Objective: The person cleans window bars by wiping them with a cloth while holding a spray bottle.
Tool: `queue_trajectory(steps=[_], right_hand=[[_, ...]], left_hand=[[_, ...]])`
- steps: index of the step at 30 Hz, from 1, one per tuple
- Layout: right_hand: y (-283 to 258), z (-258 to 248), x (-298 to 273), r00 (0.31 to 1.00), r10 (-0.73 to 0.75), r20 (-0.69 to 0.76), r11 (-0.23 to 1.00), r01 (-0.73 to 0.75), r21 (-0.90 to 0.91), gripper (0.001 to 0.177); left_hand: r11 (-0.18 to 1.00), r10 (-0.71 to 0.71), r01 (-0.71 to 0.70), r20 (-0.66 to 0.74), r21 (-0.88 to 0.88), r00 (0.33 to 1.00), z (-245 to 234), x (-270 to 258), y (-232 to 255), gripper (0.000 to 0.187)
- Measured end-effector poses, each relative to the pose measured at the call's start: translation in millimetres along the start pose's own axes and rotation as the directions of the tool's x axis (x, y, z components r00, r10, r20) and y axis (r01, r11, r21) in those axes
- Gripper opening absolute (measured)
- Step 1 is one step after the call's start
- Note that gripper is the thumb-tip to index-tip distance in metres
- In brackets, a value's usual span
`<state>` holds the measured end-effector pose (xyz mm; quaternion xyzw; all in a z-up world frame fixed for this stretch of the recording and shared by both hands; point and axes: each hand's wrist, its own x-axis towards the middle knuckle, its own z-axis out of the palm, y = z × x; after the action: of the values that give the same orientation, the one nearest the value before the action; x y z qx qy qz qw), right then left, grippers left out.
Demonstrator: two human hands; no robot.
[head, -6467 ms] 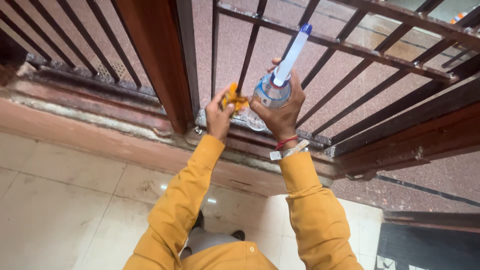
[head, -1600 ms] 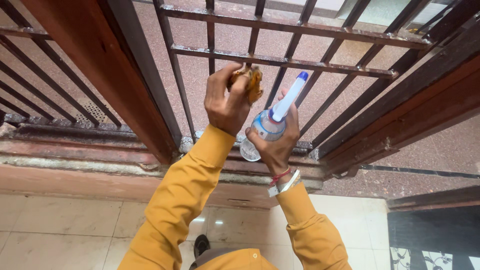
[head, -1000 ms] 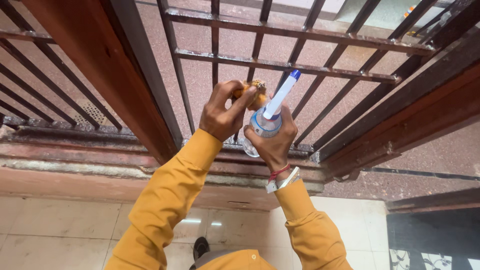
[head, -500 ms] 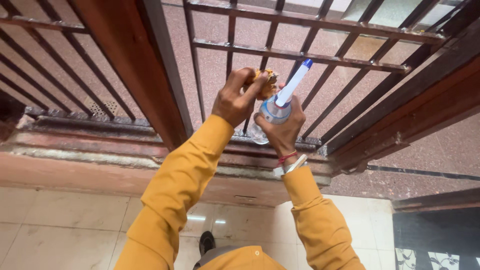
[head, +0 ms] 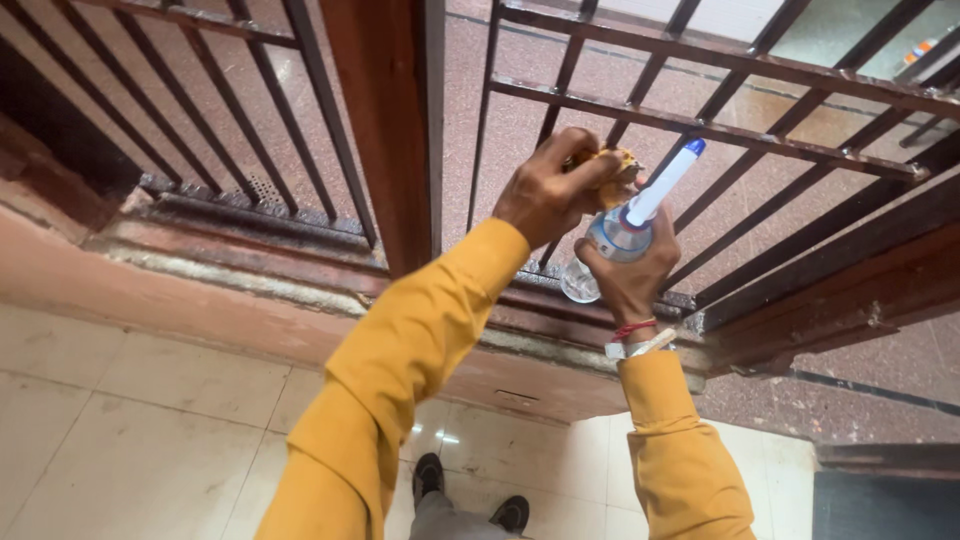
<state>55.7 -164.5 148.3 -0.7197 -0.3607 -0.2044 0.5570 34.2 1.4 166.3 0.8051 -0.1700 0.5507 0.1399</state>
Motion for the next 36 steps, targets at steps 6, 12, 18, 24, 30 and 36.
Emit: queue_trajectory(steps=[6,12,18,24,30,36], right_hand=[[-6.8,12.2,-0.1,0.993,-0.071,-0.09,0.995,0.064,-0.071,0.072],[-4.8,17.0,-0.1,0.99,-0.058,-0.128,0.995,0.046,-0.093,0.063],[1.9,22.4,-0.7,0.988,-0.022,-0.15,0.992,0.003,-0.128,0.056],[-0.7,23.8,-2.6,0.985,-0.068,-0.156,0.995,0.055,-0.086,0.064],[-0.4,24.7,0.4,0.985,-0.079,-0.153,0.995,0.067,-0.08,0.063],[12.5,20.6,-0.9,0.988,-0.062,-0.14,0.994,0.05,-0.093,0.059]], left_hand=[[0.962,-0.256,0.247,-0.068,-0.118,0.964,-10.4,3.1,20.5,0.04],[0.971,-0.235,0.225,-0.162,-0.076,0.958,-11.6,9.6,22.6,0.045],[0.992,-0.112,0.116,-0.064,0.054,0.992,4.4,-10.6,14.8,0.04],[0.979,-0.202,0.201,-0.06,-0.018,0.978,-6.3,-23.5,20.5,0.041],[0.99,-0.14,0.141,-0.143,-0.006,0.98,-0.1,-12.4,10.6,0.044],[0.989,0.125,-0.123,-0.012,0.086,0.992,-6.0,-27.6,-2.6,0.037]])
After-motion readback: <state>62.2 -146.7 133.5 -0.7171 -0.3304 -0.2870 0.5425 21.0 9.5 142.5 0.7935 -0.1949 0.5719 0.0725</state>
